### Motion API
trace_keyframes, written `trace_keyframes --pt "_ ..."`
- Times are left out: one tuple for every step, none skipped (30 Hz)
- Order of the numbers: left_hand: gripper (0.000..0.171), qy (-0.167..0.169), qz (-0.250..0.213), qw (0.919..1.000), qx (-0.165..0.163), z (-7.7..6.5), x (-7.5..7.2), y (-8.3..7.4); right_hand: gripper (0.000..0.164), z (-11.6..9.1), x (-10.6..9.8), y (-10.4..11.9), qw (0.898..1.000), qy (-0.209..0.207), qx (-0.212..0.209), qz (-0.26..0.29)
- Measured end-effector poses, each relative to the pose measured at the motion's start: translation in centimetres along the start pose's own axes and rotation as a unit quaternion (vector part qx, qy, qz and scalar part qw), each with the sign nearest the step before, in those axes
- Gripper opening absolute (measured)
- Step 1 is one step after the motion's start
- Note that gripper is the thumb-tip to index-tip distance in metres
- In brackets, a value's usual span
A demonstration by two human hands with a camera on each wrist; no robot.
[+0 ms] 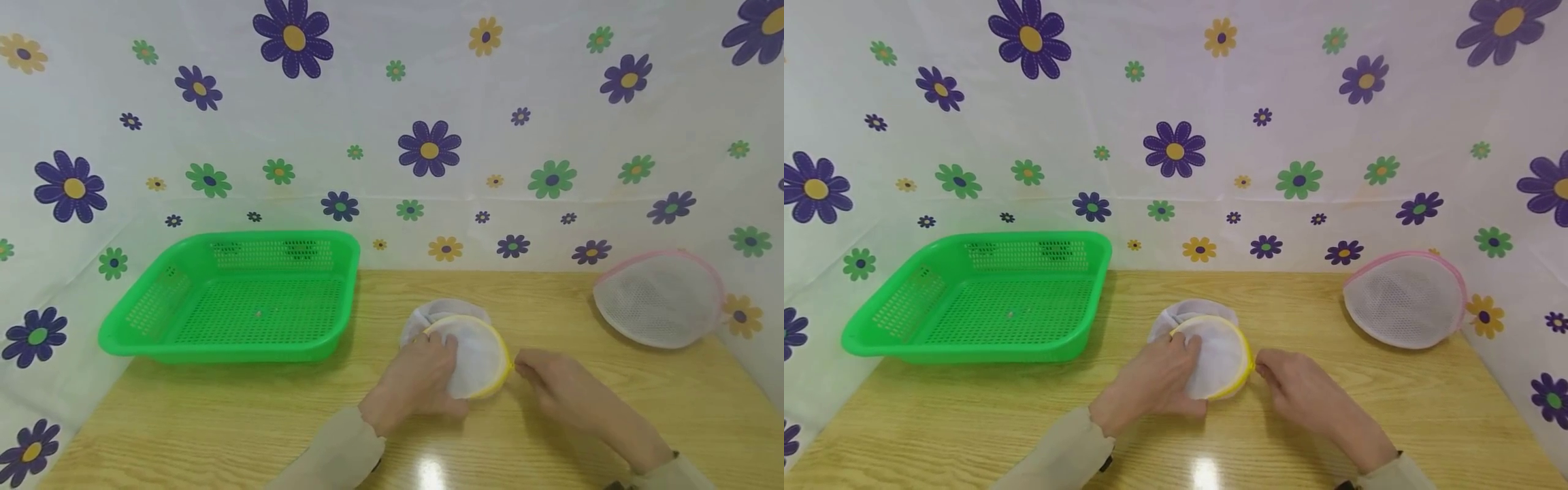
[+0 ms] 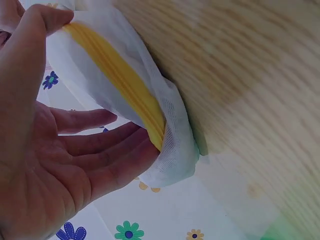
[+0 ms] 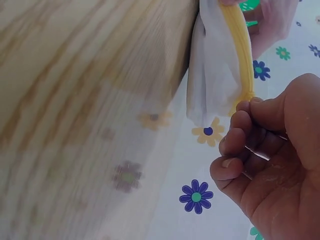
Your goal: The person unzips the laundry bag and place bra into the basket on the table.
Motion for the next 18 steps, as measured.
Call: trace_keyframes --pt "0.063 0.009 -0.025 0.9996 -0.003 0.1 0.2 0.1 0.026 0.0 -0.2 0.1 1.000 -0.005 -0.002 -0.004" --pt "0.061 0.019 -0.049 0.9986 -0.005 0.1 0.4 0.3 0.025 0.1 -0.3 0.1 1.000 -0.011 -0.004 -0.010" --pt "0.060 0.032 -0.075 0.9967 -0.007 0.2 0.6 0.5 0.024 0.1 -0.4 0.1 1.000 -0.014 -0.003 -0.012" --pt "0.061 0.045 -0.097 0.9942 -0.011 0.2 0.8 0.6 0.024 0.1 -0.5 0.1 1.000 -0.018 -0.002 -0.014" --pt "0.062 0.055 -0.115 0.9917 -0.013 0.3 1.0 0.8 0.024 0.1 -0.6 0.1 1.000 -0.021 -0.001 -0.018" --pt "0.063 0.062 -0.126 0.9900 -0.016 0.3 1.1 0.9 0.024 0.1 -0.8 0.1 0.999 -0.026 -0.002 -0.021" --pt "0.064 0.067 -0.128 0.9894 -0.014 0.4 1.2 0.9 0.024 0.1 -0.9 0.2 0.999 -0.030 -0.004 -0.025" --pt "0.065 0.070 -0.125 0.9896 -0.012 0.4 1.3 0.9 0.023 0.1 -1.0 0.2 0.999 -0.034 -0.005 -0.028" --pt "0.065 0.071 -0.123 0.9898 -0.012 0.4 1.4 0.9 0.022 0.1 -1.1 0.3 0.999 -0.037 -0.007 -0.030" --pt "0.065 0.070 -0.120 0.9902 -0.012 0.4 1.4 0.9 0.021 0.1 -1.1 0.3 0.999 -0.039 -0.009 -0.034" --pt "0.064 0.068 -0.117 0.9907 -0.013 0.4 1.3 0.9 0.020 0.1 -1.1 0.3 0.999 -0.038 -0.009 -0.036" --pt "0.064 0.063 -0.113 0.9915 -0.013 0.4 1.3 0.9 0.018 0.1 -1.1 0.3 0.998 -0.038 -0.011 -0.039" --pt "0.064 0.058 -0.109 0.9923 -0.014 0.4 1.2 1.0 0.017 0.1 -1.1 0.4 0.998 -0.037 -0.012 -0.040" --pt "0.063 0.053 -0.105 0.9929 -0.017 0.4 1.1 1.0 0.017 0.1 -1.1 0.4 0.999 -0.035 -0.011 -0.040" --pt "0.063 0.048 -0.103 0.9933 -0.019 0.4 1.0 1.1 0.017 0.1 -1.1 0.4 0.998 -0.035 -0.013 -0.040" --pt "0.064 0.042 -0.097 0.9942 -0.020 0.4 1.0 1.1 0.016 0.1 -1.1 0.4 0.998 -0.035 -0.014 -0.040" --pt "0.064 0.037 -0.091 0.9950 -0.020 0.4 0.9 1.1 0.017 0.0 -1.1 0.5 0.998 -0.036 -0.016 -0.040" --pt "0.064 0.031 -0.086 0.9956 -0.020 0.4 0.8 1.0 0.017 0.0 -1.1 0.6 0.998 -0.038 -0.021 -0.040"
Point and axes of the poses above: each hand's wrist, its own z-axis towards the middle knuckle, its own x-axis out of the palm, y = z × x, the point moved 10 cm from there along z, towards the middle knuckle, and after that the axes turned 7 degrees about z, right-handed, at the moved point
